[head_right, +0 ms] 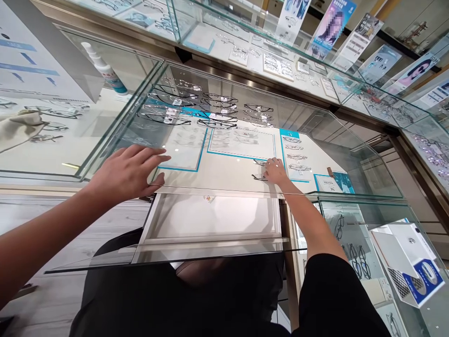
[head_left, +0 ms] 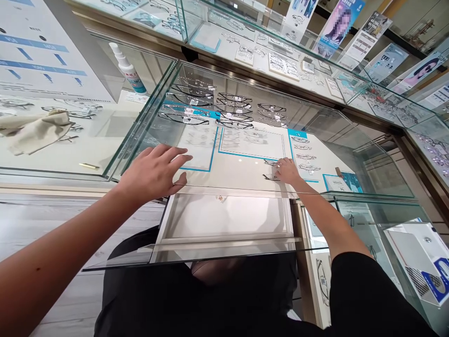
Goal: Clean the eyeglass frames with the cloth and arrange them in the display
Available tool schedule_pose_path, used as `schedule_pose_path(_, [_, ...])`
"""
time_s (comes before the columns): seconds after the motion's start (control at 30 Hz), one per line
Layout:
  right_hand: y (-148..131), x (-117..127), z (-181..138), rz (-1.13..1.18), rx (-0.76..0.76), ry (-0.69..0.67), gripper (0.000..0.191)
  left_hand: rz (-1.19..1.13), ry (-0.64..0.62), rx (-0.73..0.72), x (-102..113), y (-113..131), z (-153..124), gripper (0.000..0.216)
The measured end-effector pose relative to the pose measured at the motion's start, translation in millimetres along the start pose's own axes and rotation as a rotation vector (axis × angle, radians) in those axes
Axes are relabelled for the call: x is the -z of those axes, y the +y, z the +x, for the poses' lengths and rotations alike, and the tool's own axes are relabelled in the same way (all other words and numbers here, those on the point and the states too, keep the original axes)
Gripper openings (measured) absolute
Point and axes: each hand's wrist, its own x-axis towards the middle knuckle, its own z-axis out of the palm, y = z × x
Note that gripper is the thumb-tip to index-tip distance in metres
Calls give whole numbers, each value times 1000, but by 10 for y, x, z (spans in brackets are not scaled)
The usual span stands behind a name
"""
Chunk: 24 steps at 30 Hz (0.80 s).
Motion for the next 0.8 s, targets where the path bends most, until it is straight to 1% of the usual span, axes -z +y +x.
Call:
schedule_pose_path(0.17, [-17, -7, -133, -17, 53, -45, 19, -38, 16, -1, -32, -18, -8, 47])
schedule_pose_path(0.33, [-61, -11, -192, -46, 64, -64, 25, 18, 53, -26, -41, -17, -1, 45])
schedule_pose_path(0.47, [-118, 32, -207, -63, 53, -84, 26, 90, 98, -59, -36, -8, 3, 42])
schedule_pose_path(0.57, [-170, 135, -235, -80, 49, -119, 28, 121, 122, -77, -35, -7, 3, 41])
schedule_pose_path(0.67, [-256, 314, -253, -104, 40, -157, 31, 118, 118, -73, -38, -12, 0, 41])
schedule_pose_path(0.73, [-391, 448, -259, -120, 35, -187, 37, 102, 109, -70, -38, -15, -2, 41])
schedule_pose_path(0.8, [-637, 568, -297, -127, 55, -242, 42, 88, 110, -72, -35, -16, -3, 41])
